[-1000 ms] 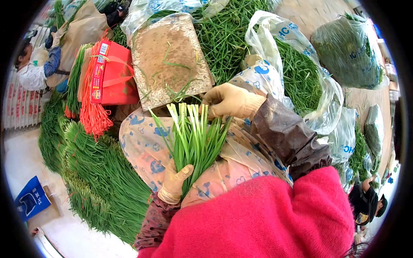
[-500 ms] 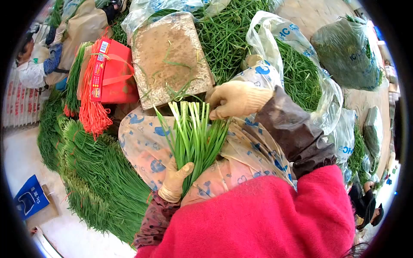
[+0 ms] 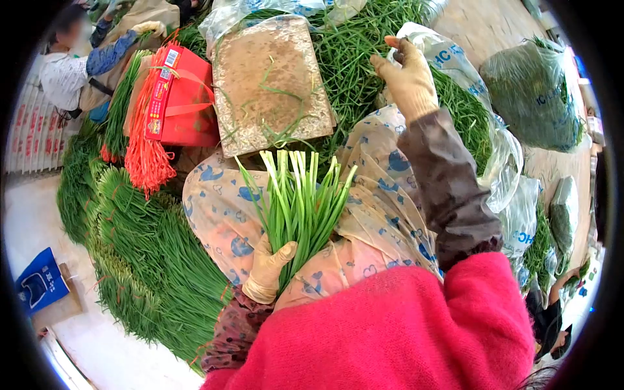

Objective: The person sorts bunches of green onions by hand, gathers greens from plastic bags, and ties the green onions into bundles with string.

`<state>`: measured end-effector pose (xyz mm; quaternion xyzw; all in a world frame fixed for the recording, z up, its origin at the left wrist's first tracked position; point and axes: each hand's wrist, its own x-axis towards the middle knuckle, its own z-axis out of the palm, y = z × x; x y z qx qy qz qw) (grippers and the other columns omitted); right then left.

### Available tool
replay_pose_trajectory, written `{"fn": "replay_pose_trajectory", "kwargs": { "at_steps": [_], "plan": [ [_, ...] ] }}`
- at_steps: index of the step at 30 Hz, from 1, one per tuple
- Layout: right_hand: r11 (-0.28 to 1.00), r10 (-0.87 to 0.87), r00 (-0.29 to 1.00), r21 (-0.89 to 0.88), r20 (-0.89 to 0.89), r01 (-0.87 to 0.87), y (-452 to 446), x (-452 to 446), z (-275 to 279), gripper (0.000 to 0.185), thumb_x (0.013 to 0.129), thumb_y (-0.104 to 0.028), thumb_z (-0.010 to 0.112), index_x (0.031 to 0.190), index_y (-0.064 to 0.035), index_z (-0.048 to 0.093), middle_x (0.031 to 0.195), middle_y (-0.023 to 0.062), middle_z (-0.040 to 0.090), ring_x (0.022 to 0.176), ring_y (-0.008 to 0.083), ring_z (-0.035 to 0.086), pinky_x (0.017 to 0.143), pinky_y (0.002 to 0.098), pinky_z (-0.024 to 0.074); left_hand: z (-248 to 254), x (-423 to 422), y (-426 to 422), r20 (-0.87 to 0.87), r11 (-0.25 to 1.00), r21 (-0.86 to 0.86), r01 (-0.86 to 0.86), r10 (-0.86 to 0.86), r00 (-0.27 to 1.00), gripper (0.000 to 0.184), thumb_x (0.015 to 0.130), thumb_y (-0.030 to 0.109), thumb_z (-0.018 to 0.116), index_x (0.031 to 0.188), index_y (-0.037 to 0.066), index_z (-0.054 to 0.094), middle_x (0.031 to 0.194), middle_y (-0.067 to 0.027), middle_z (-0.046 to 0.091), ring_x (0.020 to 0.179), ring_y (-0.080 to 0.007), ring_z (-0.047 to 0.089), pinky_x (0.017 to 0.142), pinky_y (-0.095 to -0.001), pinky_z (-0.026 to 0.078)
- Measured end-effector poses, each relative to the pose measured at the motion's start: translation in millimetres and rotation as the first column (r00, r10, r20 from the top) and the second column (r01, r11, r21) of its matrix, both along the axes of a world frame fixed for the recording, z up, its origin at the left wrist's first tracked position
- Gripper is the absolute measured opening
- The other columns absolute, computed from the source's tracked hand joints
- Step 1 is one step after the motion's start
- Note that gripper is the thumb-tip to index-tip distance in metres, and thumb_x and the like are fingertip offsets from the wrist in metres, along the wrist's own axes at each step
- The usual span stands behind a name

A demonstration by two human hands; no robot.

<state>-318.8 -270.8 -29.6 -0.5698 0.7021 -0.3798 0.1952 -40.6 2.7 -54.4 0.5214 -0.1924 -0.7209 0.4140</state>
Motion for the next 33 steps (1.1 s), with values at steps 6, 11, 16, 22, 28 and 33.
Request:
{"fn": "replay_pose_trajectory", "kwargs": {
  "at_steps": [6,11,16,22,28,33],
  "plan": [
    [0.438,0.706,0.577,0.387,0.411,-0.811,79,44,49,0.029,0.082,-0.022,0.071,0.104,-0.0039,0.066,0.090,0.0075,0.069,0.082,0.0135,0.064,0.076,0.0282,0.0509,2,-5,-5,-0.028,1.000,0.023,-0.003,0.003,1.000,0.048,0.083,0.014,0.073,0.122,0.001,0.051,0.111,-0.0052,0.062,0.095,-0.0122,0.059,0.084,-0.0266,0.048],
    [0.466,0.568,0.657,0.465,0.495,-0.753,104,68,36,0.020,0.079,-0.016,0.067,0.092,-0.0023,0.066,0.075,0.0054,0.067,0.073,0.0113,0.063,0.067,0.0277,0.0494,6,-8,-5,0.001,1.000,-0.019,-0.019,0.019,1.000,0.047,0.083,0.012,0.073,0.122,0.001,0.051,0.111,-0.0059,0.063,0.094,-0.0122,0.060,0.084,-0.0260,0.048],
    [0.813,0.410,0.757,0.172,0.508,-0.556,78,40,17,0.018,0.078,-0.016,0.068,0.092,-0.0046,0.069,0.083,0.0091,0.067,0.077,0.0163,0.064,0.072,0.0288,0.0517,-1,-5,-1,0.030,0.999,-0.020,-0.034,0.035,0.999,0.047,0.082,0.012,0.074,0.121,0.001,0.051,0.108,-0.0050,0.063,0.090,-0.0119,0.060,0.081,-0.0251,0.049],
    [0.916,0.321,0.819,0.064,0.476,-0.396,28,35,65,0.071,0.084,-0.016,0.068,0.143,-0.0071,0.030,0.127,0.0166,0.053,0.105,0.0232,0.060,0.085,0.0320,0.0513,1,-6,0,0.020,0.995,-0.092,-0.030,0.032,0.999,0.048,0.086,0.020,0.070,0.125,0.000,0.049,0.110,-0.0043,0.061,0.094,-0.0122,0.057,0.083,-0.0261,0.047],
    [0.235,0.854,0.429,0.517,0.294,-0.823,58,87,40,0.096,0.070,-0.034,0.078,0.145,-0.0041,0.026,0.130,0.0210,0.053,0.118,0.0279,0.054,0.097,0.0350,0.0433,20,-12,-4,0.107,0.996,-0.078,0.034,-0.025,0.994,0.053,0.090,0.030,0.064,0.131,0.001,0.046,0.118,-0.0047,0.057,0.102,-0.0125,0.053,0.089,-0.0277,0.043],
    [0.004,0.869,0.242,0.483,0.432,-0.876,52,90,12,0.095,0.071,-0.035,0.077,0.146,-0.0077,0.025,0.132,0.0178,0.052,0.119,0.0314,0.053,0.097,0.0353,0.0431,6,-6,6,0.139,0.997,-0.069,0.026,-0.017,0.990,0.062,0.089,0.032,0.066,0.137,0.001,0.040,0.124,-0.0051,0.054,0.110,-0.0141,0.049,0.098,-0.0302,0.038]
  ]
}}
